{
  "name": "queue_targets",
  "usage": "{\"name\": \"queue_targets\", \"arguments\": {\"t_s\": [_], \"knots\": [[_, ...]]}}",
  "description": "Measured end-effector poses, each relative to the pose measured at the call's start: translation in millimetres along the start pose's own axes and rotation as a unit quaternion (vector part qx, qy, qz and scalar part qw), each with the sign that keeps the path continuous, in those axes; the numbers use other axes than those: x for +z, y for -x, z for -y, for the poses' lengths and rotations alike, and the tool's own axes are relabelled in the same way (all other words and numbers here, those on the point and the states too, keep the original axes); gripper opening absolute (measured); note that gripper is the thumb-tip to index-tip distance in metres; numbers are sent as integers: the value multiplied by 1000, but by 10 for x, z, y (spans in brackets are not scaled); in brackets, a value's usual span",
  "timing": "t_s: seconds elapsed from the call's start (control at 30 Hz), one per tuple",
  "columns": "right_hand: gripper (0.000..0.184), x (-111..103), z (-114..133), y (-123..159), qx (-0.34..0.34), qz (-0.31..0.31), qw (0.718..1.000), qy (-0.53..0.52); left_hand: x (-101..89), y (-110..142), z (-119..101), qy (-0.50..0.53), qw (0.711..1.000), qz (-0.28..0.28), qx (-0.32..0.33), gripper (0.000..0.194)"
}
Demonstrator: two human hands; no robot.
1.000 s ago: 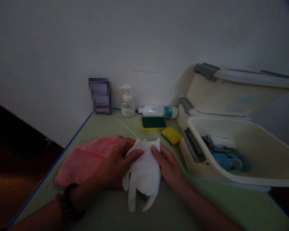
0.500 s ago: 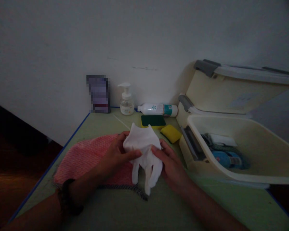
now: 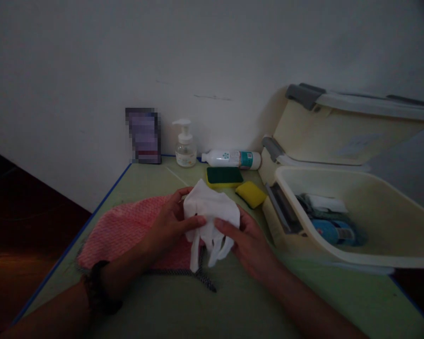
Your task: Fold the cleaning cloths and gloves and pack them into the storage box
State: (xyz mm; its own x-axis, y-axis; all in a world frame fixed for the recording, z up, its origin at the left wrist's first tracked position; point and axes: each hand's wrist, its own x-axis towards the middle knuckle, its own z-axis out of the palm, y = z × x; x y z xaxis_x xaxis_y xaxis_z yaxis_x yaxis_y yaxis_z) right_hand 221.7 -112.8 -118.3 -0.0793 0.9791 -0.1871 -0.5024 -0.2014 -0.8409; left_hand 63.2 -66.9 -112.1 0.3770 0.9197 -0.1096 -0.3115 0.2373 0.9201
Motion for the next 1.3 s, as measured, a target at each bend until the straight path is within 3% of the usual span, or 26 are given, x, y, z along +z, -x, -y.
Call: {"name": "queue_targets", "arguments": {"t_s": [0.2,0.5,0.63,0.8,0.93,1.13,1.3], "knots": [[29,13,20,-28,-29,-34,999,-10,-9,-1,41,15,998,69,-7,74],[28,44,53,1,-43,-64,997,-14,-28,-2,-24,-44,997,50,-29,82],[26,34,48,5,-32,-38,999,-12,-17,18,-64,-60,995,69,-47,89],[22,24,39,-6,-52,-48,997,-12,25,63,-72,-77,991,98,-48,102],[22,31,34,-7,-47,-41,998,-6,47,64,-77,-97,993,69,-24,102],[27,4,48,-47,-55,-61,997,-10,35,54,-58,-100,995,12,-2,88],[20,-15,49,-68,-12,-6,999,-34,7,42,-30,-89,996,-12,4,81]]}}
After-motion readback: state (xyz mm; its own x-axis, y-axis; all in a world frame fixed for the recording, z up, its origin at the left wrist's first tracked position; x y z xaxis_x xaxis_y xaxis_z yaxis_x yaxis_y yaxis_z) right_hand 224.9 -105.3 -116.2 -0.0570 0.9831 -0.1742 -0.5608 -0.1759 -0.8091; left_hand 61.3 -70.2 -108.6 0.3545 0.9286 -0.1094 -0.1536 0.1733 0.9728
